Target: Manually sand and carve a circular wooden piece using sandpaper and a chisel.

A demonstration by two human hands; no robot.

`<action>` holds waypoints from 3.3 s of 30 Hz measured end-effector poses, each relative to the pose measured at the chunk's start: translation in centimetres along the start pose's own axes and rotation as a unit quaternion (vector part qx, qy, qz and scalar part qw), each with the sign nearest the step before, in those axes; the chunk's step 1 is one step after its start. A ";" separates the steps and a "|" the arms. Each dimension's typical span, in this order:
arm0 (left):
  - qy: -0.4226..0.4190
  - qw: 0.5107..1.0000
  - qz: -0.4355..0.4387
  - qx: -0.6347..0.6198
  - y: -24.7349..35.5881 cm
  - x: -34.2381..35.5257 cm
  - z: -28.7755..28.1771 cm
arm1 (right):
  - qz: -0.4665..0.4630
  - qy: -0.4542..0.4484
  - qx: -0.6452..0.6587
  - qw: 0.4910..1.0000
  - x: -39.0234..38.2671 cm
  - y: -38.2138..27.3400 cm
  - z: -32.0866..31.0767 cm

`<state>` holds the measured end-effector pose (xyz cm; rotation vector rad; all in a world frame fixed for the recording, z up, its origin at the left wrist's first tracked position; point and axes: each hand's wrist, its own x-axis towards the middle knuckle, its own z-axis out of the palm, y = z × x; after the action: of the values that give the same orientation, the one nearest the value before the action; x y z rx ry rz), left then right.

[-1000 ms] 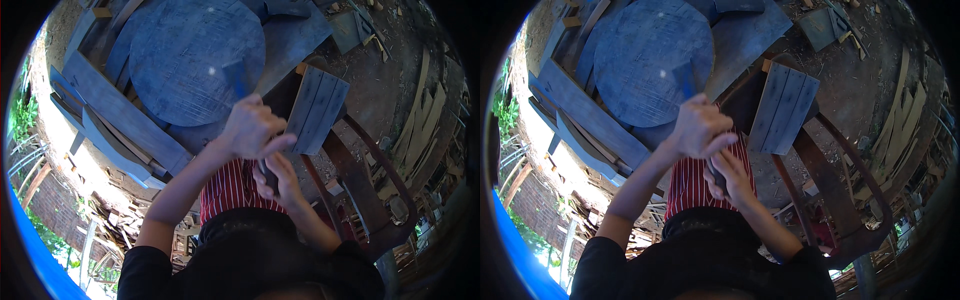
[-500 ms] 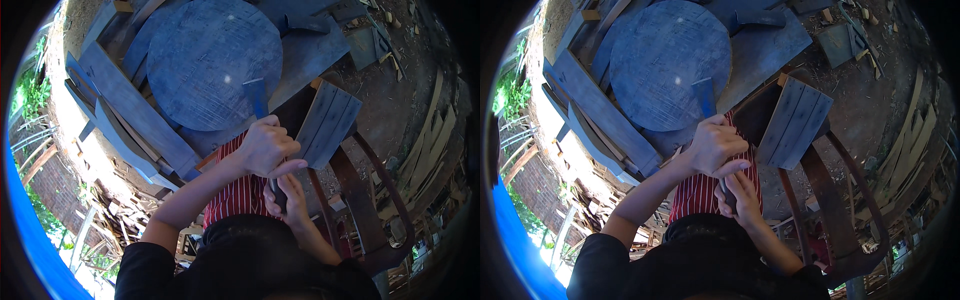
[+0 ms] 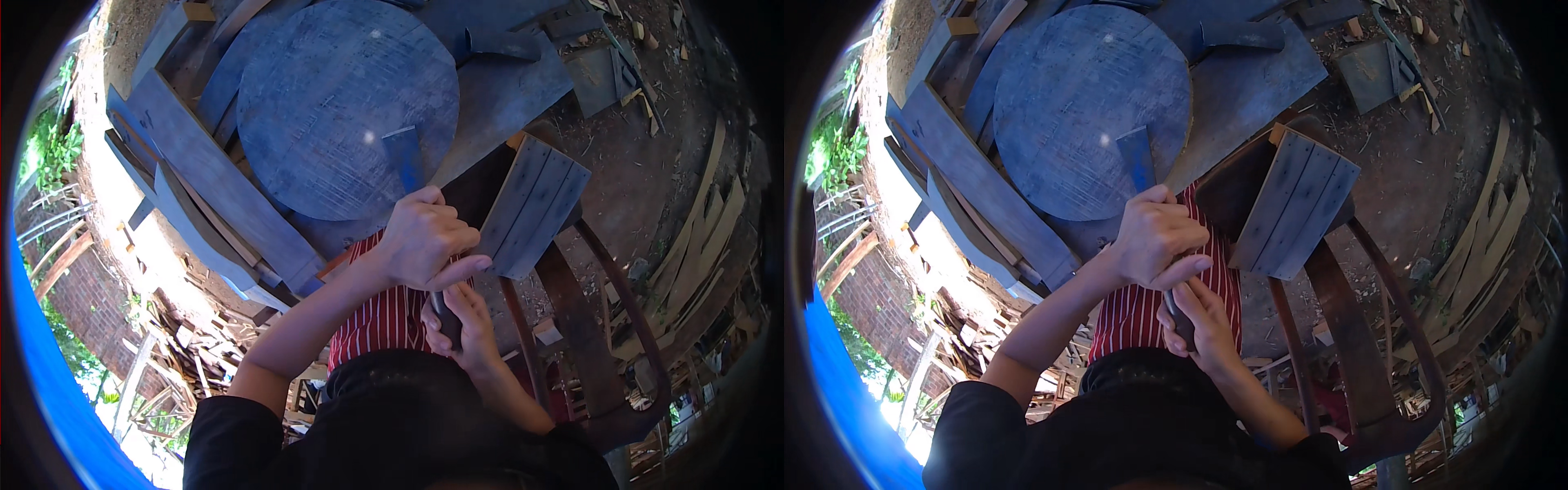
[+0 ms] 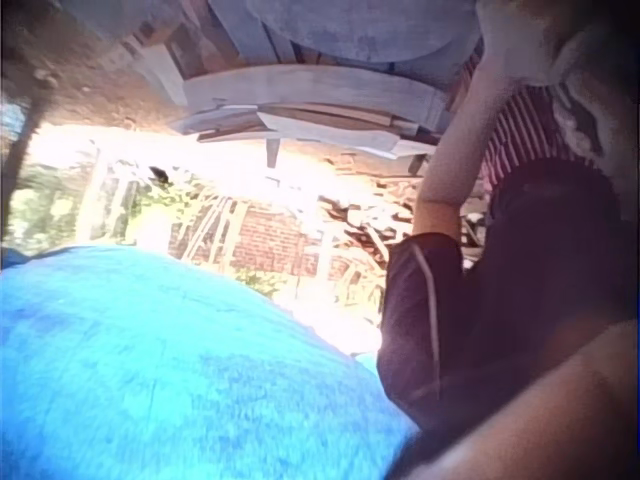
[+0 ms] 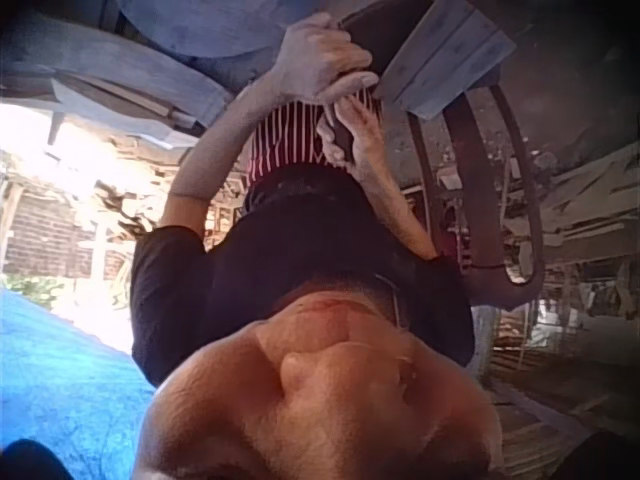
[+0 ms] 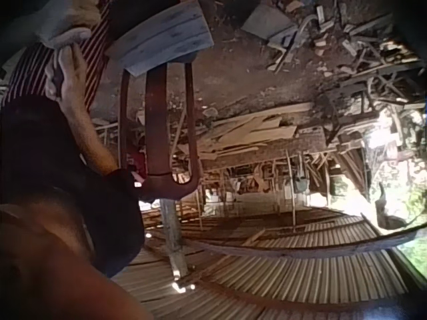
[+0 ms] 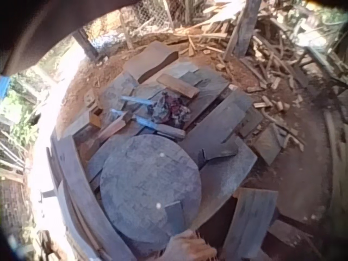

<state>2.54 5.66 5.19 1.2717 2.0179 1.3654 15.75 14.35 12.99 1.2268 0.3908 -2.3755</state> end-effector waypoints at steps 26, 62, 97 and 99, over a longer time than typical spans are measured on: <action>-0.046 0.998 0.027 0.040 0.4 -2.0 1.0 | -0.022 0.011 -0.108 0.994 -0.4 2.4 -1.9; 0.013 0.998 -0.036 0.055 -0.5 -3.4 -0.5 | 0.055 -0.010 -0.116 0.992 0.9 0.6 -0.5; 0.094 0.991 -0.058 0.074 -4.1 -3.5 -4.8 | 0.084 -0.015 -0.198 0.976 5.3 -1.0 3.0; 0.086 0.992 -0.056 0.072 -6.7 -2.7 -7.4 | 0.066 -0.024 -0.169 0.983 8.5 -1.2 4.5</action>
<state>-4.54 -1.27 2.17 1.1119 2.3056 1.3387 7.62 11.35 8.64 1.0025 0.6467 -2.1142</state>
